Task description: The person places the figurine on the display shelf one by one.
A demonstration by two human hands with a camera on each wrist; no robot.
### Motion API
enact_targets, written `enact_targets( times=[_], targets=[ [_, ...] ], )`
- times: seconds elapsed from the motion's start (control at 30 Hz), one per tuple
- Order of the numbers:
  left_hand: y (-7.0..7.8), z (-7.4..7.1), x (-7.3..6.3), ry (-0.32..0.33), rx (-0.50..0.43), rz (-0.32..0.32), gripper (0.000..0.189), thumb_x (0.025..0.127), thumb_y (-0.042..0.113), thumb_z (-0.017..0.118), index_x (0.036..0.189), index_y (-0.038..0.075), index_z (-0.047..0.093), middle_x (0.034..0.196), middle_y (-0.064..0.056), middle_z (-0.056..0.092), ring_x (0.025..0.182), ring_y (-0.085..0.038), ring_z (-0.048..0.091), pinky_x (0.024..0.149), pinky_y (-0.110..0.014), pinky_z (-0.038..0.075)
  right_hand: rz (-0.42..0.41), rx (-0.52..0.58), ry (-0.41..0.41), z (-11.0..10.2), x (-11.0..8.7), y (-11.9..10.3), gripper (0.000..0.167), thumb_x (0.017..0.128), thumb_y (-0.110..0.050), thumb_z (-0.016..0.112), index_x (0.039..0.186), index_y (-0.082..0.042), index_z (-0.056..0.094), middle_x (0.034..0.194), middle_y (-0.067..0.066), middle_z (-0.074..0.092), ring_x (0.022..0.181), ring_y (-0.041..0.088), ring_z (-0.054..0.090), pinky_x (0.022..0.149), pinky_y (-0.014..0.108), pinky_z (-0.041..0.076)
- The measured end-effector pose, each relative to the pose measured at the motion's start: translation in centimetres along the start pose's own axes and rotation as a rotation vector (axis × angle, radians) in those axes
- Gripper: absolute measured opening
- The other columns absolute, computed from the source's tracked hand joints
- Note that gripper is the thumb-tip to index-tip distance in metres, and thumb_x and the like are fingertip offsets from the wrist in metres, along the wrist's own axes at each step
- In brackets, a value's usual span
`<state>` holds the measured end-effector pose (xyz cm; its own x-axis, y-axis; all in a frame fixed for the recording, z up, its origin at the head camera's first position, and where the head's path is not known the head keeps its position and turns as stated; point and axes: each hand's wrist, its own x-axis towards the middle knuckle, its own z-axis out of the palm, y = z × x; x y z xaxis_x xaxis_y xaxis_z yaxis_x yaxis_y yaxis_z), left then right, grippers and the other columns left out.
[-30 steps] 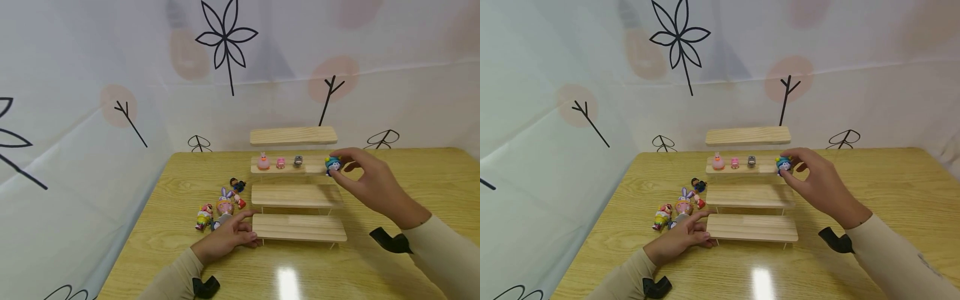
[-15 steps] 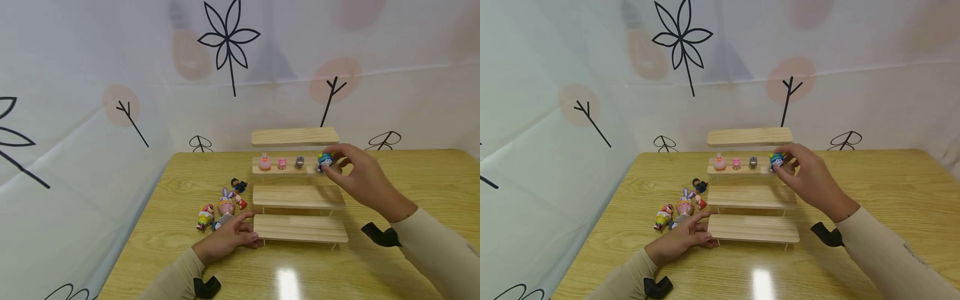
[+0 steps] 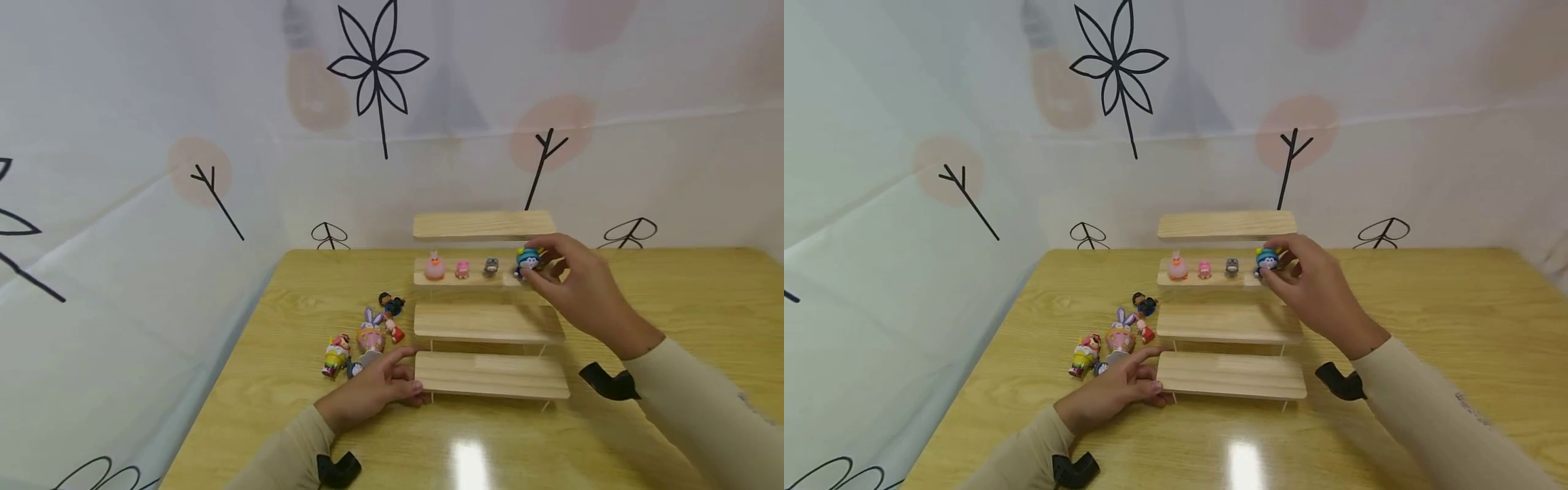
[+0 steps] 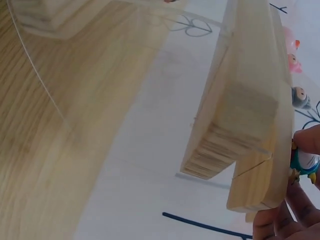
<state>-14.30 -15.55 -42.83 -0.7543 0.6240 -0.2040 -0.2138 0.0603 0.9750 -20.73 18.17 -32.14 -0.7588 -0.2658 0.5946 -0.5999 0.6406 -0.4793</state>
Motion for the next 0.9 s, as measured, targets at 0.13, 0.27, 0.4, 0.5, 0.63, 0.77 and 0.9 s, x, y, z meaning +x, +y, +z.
enact_targets(
  times=[0.13,0.27,0.4,0.5,0.63,0.77,0.9],
  targets=[
    [-0.3,-0.1,-0.1,-0.001,-0.006,-0.016,0.068,0.101,0.018,0.061,0.158,0.015,0.024,0.106,-0.009,0.064,0.106,-0.025,0.071,0.098,-0.036,0.056,0.031,0.013,-0.015,0.5,-0.1,0.1,0.036,0.089,-0.002,0.073,0.122,-0.003,0.059,0.095,0.009,0.064,0.074,0.000,0.050,0.060,0.010,0.043],
    [-0.6,-0.1,-0.1,-0.007,-0.032,-0.013,0.068,0.101,0.018,0.061,0.158,0.014,0.024,0.107,-0.009,0.062,0.108,-0.025,0.070,0.098,-0.037,0.056,0.050,0.026,-0.037,0.8,-0.3,0.2,0.038,0.090,-0.004,0.073,0.125,-0.004,0.057,0.095,0.007,0.062,0.073,0.005,0.049,0.058,0.014,0.043],
    [-0.5,-0.3,0.0,-0.014,-0.035,-0.002,0.067,0.101,0.018,0.061,0.158,0.015,0.025,0.108,-0.010,0.062,0.109,-0.026,0.070,0.098,-0.038,0.056,0.078,0.032,-0.041,0.8,-0.3,0.4,0.045,0.090,-0.006,0.074,0.131,-0.005,0.053,0.098,0.009,0.062,0.075,0.006,0.049,0.059,0.013,0.043],
    [-0.4,-0.3,0.0,-0.025,-0.042,-0.007,0.066,0.101,0.018,0.061,0.157,0.017,0.026,0.108,-0.009,0.062,0.110,-0.026,0.069,0.098,-0.038,0.056,0.095,0.037,-0.031,0.5,-0.7,0.3,0.055,0.089,-0.007,0.075,0.138,-0.006,0.049,0.105,0.011,0.062,0.083,0.003,0.051,0.067,0.009,0.043],
    [-0.3,-0.3,0.0,-0.035,-0.050,-0.010,0.067,0.101,0.018,0.061,0.157,0.015,0.025,0.108,-0.008,0.061,0.110,-0.025,0.069,0.099,-0.038,0.056,0.096,0.068,0.055,-0.3,-1.9,0.2,0.056,0.089,-0.004,0.074,0.139,-0.004,0.049,0.113,0.015,0.061,0.098,-0.004,0.050,0.081,0.003,0.040],
    [-0.4,-0.4,-0.1,-0.020,-0.046,-0.017,0.070,0.101,0.018,0.061,0.158,0.012,0.021,0.108,-0.008,0.061,0.109,-0.024,0.070,0.099,-0.038,0.056,0.125,0.104,0.135,-0.9,-3.6,0.5,0.038,0.093,-0.001,0.067,0.129,0.002,0.054,0.112,0.008,0.060,0.100,-0.007,0.051,0.085,0.001,0.039],
    [-0.3,-0.3,-0.2,-0.014,-0.051,-0.023,0.072,0.101,0.017,0.061,0.159,0.009,0.019,0.109,-0.009,0.060,0.109,-0.025,0.069,0.099,-0.038,0.056,0.217,0.105,0.112,-1.1,-5.7,1.5,0.020,0.099,-0.006,0.060,0.117,0.000,0.055,0.102,-0.006,0.058,0.090,-0.006,0.054,0.078,0.003,0.043]
  ],
)
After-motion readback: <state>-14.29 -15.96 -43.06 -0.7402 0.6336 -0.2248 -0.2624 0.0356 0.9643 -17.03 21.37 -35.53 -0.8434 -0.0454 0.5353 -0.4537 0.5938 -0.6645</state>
